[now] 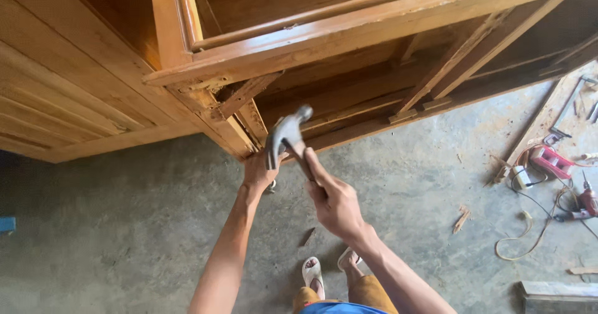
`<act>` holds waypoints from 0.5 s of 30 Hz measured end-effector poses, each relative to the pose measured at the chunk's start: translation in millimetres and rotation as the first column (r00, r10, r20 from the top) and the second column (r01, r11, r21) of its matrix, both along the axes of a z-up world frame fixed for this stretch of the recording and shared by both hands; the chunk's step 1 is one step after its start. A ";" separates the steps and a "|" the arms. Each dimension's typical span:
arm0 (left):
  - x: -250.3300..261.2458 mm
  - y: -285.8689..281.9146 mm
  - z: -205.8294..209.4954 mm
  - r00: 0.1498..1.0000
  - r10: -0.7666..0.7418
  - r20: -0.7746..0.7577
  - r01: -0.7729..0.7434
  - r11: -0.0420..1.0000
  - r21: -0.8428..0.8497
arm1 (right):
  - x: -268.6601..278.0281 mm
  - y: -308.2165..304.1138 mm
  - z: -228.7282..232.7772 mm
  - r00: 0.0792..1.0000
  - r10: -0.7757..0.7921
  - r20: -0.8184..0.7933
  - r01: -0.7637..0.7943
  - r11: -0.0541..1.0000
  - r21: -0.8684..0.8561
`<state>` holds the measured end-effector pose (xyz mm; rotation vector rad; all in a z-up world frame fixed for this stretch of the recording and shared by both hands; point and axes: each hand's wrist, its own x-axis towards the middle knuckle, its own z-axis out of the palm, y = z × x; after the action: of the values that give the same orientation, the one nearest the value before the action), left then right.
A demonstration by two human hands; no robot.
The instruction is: The person uses a hammer to drive nails into the corner joint of a wooden cabinet frame. They repeatedly strike the nail head with the hammer while holding the nail in place with their left hand.
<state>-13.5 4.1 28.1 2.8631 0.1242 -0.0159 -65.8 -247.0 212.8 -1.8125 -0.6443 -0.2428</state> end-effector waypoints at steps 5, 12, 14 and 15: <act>-1.7 2.3 -1.9 0.994 0.019 0.109 -0.011 0.998 -0.068 | -1.4 11.0 -40.1 0.998 -0.011 -0.066 -0.001 0.985 -0.172; -22.7 -20.5 76.1 0.928 -0.060 0.368 0.082 0.996 -0.044 | -1.3 12.0 -3.2 0.995 -0.074 0.065 0.076 0.997 -0.024; -3.4 4.1 -9.0 0.965 -0.023 0.262 0.031 0.999 -0.027 | -1.3 16.1 -20.4 0.991 -0.071 0.112 0.069 0.997 0.024; 4.4 15.1 -51.2 0.987 0.007 0.162 -0.007 1.000 -0.002 | -3.0 16.5 -28.8 0.983 -0.082 0.165 0.071 0.995 0.075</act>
<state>-9.1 19.2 -23.0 2.8477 0.1013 0.2174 -68.8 -230.5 184.0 -1.7645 -0.6760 -0.4683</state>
